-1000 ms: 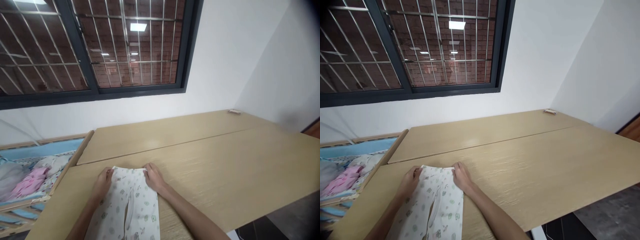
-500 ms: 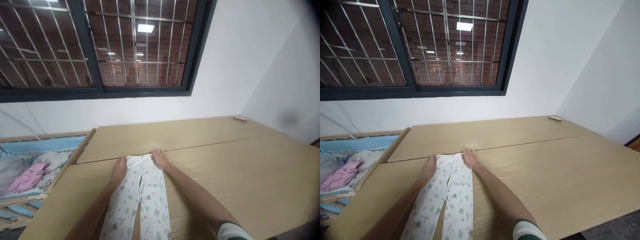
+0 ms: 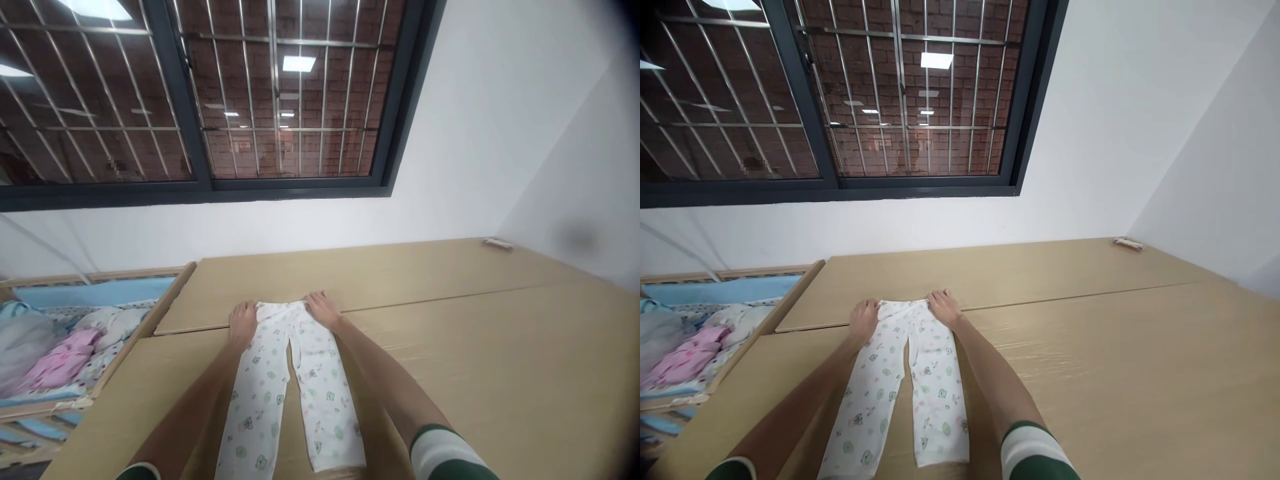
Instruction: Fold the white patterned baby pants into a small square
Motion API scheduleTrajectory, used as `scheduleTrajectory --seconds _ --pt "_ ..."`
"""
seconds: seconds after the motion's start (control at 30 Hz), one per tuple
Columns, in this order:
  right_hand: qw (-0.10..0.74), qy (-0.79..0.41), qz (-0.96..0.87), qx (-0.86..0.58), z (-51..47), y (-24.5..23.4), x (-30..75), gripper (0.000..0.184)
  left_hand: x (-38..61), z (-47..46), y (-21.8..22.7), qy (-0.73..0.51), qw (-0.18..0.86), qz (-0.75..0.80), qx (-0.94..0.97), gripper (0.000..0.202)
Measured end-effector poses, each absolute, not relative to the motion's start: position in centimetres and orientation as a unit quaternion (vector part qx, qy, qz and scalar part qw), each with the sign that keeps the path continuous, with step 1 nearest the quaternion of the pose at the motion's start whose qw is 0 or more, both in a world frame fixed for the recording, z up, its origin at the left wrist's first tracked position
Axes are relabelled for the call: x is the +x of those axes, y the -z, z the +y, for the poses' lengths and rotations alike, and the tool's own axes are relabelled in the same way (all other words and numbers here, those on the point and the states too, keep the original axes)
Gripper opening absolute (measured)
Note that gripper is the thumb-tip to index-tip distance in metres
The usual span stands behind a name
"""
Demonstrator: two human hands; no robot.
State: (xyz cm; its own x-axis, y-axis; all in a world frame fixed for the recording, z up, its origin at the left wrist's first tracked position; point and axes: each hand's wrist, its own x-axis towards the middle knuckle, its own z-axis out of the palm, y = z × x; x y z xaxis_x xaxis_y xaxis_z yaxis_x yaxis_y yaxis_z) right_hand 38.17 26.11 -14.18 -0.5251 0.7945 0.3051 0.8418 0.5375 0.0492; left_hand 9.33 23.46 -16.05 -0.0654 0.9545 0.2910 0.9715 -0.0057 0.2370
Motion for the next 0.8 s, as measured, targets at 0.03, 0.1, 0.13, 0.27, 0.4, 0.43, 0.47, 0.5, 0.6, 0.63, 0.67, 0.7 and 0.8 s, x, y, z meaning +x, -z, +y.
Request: scheduleTrajectory --seconds 0.03,0.1,0.13,0.27,0.4,0.43,0.47,0.5,0.6,0.63,0.67,0.7,0.8 --pt "0.122 0.098 -0.867 -0.472 26.4 14.3 38.1 0.029 9.4 23.7 16.0 0.185 0.021 -0.707 -0.683 0.029" --pt "0.12 0.101 -0.864 -0.479 27.0 14.5 38.1 0.029 9.5 24.0 15.9 0.178 0.016 -0.713 -0.679 0.028" --pt "0.12 0.102 -0.861 -0.483 27.2 14.6 38.1 0.029 9.6 24.1 15.8 0.175 0.013 -0.716 -0.675 0.028" --pt "0.121 0.093 -0.851 -0.502 27.6 15.0 38.3 0.029 10.0 24.0 14.9 0.173 -0.005 -0.729 -0.662 0.027" --pt "0.125 0.076 -0.841 -0.521 27.7 15.1 38.6 0.033 10.8 23.2 13.2 0.183 -0.018 -0.735 -0.653 0.03" --pt "0.126 0.071 -0.84 -0.522 27.7 15.1 38.6 0.034 11.3 22.7 12.7 0.189 -0.016 -0.734 -0.652 0.032" --pt "0.128 0.065 -0.84 -0.523 27.7 15.1 38.7 0.034 11.9 22.0 12.2 0.195 -0.013 -0.73 -0.655 0.034" --pt "0.13 0.058 -0.841 -0.522 27.8 15.1 38.7 0.033 12.8 21.1 11.7 0.202 -0.011 -0.719 -0.665 0.035" --pt "0.141 0.035 -0.839 -0.525 27.8 15.2 38.8 0.031 16.2 17.0 10.6 0.211 -0.025 -0.649 -0.731 0.031" --pt "0.146 0.027 -0.835 -0.53 27.9 15.2 38.9 0.031 17.5 15.2 10.3 0.207 -0.041 -0.613 -0.762 0.027" --pt "0.152 0.019 -0.829 -0.537 27.9 15.3 39.0 0.031 18.7 13.2 10.0 0.201 -0.06 -0.576 -0.79 0.023" --pt "0.158 0.011 -0.823 -0.546 27.9 15.3 39.1 0.032 19.9 11.2 9.7 0.193 -0.088 -0.535 -0.818 0.023" --pt "0.176 -0.014 -0.799 -0.575 28.1 15.5 39.5 0.038 23.0 5.8 8.9 0.147 -0.214 -0.437 -0.861 0.025"
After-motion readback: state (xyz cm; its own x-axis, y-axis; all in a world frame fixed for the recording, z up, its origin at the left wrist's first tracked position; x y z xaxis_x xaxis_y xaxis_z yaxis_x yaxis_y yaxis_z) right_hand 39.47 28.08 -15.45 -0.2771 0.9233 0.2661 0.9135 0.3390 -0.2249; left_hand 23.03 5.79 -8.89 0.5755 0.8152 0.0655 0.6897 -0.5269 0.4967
